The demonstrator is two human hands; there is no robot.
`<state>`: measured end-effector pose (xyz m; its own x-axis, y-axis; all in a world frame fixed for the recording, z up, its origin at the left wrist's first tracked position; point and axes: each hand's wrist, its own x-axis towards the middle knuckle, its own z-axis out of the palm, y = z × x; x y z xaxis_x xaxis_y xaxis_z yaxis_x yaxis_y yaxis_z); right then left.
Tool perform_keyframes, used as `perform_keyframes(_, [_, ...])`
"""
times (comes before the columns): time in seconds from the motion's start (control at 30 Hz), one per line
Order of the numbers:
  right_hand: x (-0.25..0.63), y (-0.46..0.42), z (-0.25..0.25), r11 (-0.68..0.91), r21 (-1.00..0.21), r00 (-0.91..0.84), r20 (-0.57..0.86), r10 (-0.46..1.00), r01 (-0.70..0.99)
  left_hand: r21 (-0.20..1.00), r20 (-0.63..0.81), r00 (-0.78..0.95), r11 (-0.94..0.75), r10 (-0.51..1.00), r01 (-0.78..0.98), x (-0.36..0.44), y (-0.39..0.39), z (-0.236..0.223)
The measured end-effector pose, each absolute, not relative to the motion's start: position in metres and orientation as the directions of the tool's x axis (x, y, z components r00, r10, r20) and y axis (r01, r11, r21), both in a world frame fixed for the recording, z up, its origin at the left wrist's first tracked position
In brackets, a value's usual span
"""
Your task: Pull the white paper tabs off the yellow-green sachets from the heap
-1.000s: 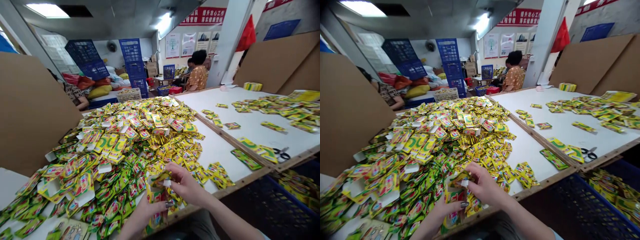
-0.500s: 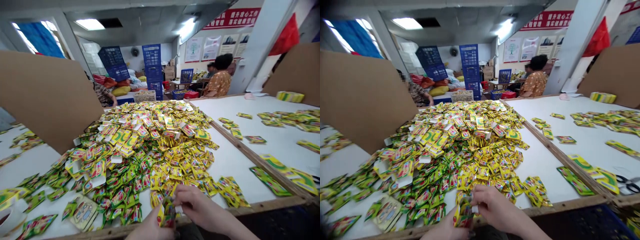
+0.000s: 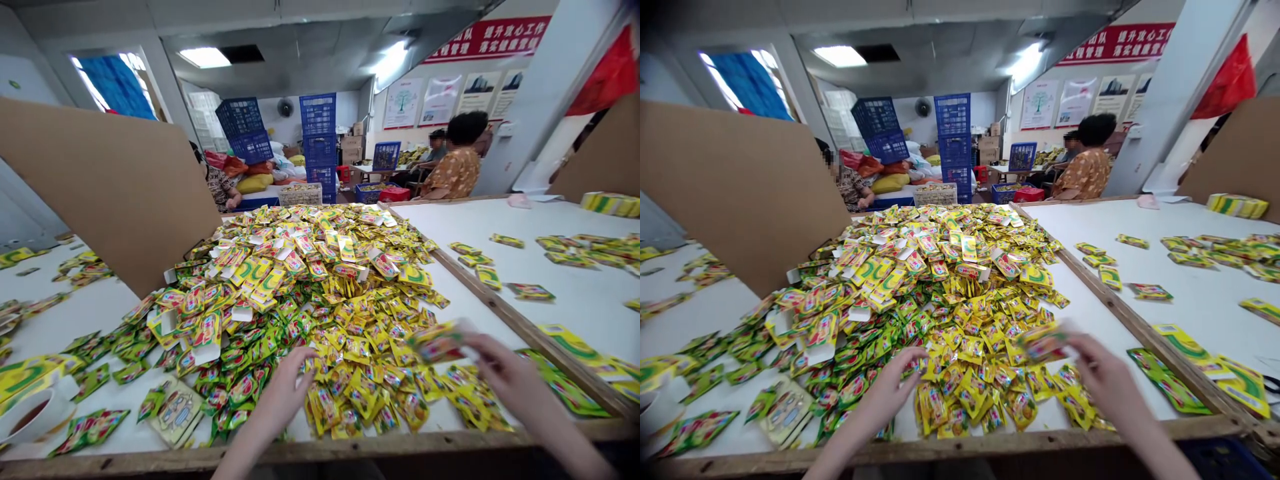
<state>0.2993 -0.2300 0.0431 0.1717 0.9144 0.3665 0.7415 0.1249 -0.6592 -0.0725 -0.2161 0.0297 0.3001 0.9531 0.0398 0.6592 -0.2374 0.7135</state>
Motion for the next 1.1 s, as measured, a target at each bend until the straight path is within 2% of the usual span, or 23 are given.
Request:
perform_keyframes(0.07, [0.355,-0.212,0.049,-0.184,-0.455,0.371,0.365,0.854,0.871,0.615,0.068,0.24,-0.23,0.968,0.754,-0.086,-0.195,0.022])
perform_keyframes(0.13, [0.373,-0.199,0.054,-0.304,-0.284,0.408,0.46,0.789,0.909,0.576,0.047,0.218,-0.205,0.975,0.791,-0.092,-0.18,0.01])
perform_keyframes(0.17, [0.364,-0.195,0.054,-0.273,-0.25,0.366,0.503,0.783,0.929,0.555,0.032,0.21,-0.192,0.977,0.81,-0.092,-0.175,0.005])
perform_keyframes(0.2, [0.343,-0.191,0.052,-0.174,-0.235,0.277,0.537,0.797,0.956,0.536,0.016,0.2,-0.177,0.98,0.825,-0.091,-0.171,0.0])
perform_keyframes(0.27, [0.276,-0.185,0.04,0.121,-0.314,0.059,0.509,0.859,0.942,0.511,-0.021,0.178,-0.142,0.984,0.848,-0.088,-0.166,-0.007])
perform_keyframes(0.3, [0.236,-0.182,0.031,0.295,-0.325,-0.134,0.437,0.89,0.899,0.505,-0.04,0.168,-0.125,0.985,0.854,-0.087,-0.164,-0.008])
perform_keyframes(0.37, [0.161,-0.176,0.015,0.51,-0.319,-0.446,0.255,0.858,0.799,0.513,-0.074,0.161,-0.101,0.984,0.852,-0.088,-0.16,-0.008])
perform_keyframes(0.4, [0.131,-0.173,0.007,0.548,-0.324,-0.518,0.179,0.836,0.771,0.527,-0.087,0.166,-0.096,0.982,0.844,-0.09,-0.157,-0.007])
perform_keyframes(0.47, [0.094,-0.165,-0.003,0.504,-0.319,-0.512,0.066,0.857,0.803,0.569,-0.101,0.182,-0.093,0.978,0.817,-0.097,-0.153,-0.005])
perform_keyframes(0.57, [0.082,-0.156,-0.011,0.43,-0.372,-0.46,0.009,0.888,0.822,0.654,-0.114,0.163,-0.049,0.98,0.755,-0.11,-0.146,-0.005])
perform_keyframes(0.6, [0.084,-0.155,-0.011,0.423,-0.428,-0.46,0.018,0.887,0.799,0.721,-0.124,0.122,0.005,0.985,0.693,-0.114,-0.144,-0.006])
perform_keyframes(0.67, [0.088,-0.153,-0.01,0.361,-0.589,-0.423,0.035,0.905,0.723,0.89,-0.188,0.023,0.16,0.982,0.428,-0.119,-0.142,-0.007])
perform_keyframes(0.7, [0.089,-0.153,-0.009,0.291,-0.69,-0.387,0.017,0.922,0.663,0.938,-0.233,-0.006,0.227,0.972,0.262,-0.12,-0.141,-0.007])
perform_keyframes(0.77, [0.085,-0.151,-0.005,0.079,-0.879,-0.302,-0.077,0.95,0.47,0.958,-0.287,0.015,0.288,0.958,-0.012,-0.119,-0.14,-0.005])
perform_keyframes(0.83, [0.079,-0.148,-0.003,-0.094,-0.97,-0.243,-0.15,0.959,0.226,0.937,-0.284,0.078,0.294,0.956,-0.189,-0.118,-0.139,0.0])
perform_keyframes(0.9, [0.075,-0.142,-0.004,-0.133,-0.99,-0.207,-0.141,0.968,0.052,0.886,-0.299,0.102,0.316,0.949,-0.339,-0.117,-0.138,0.005])
perform_keyframes(1.1, [0.078,-0.134,-0.007,-0.181,-0.979,-0.108,-0.171,0.979,-0.09,0.672,-0.455,0.058,0.386,0.888,-0.632,-0.108,-0.141,0.007])
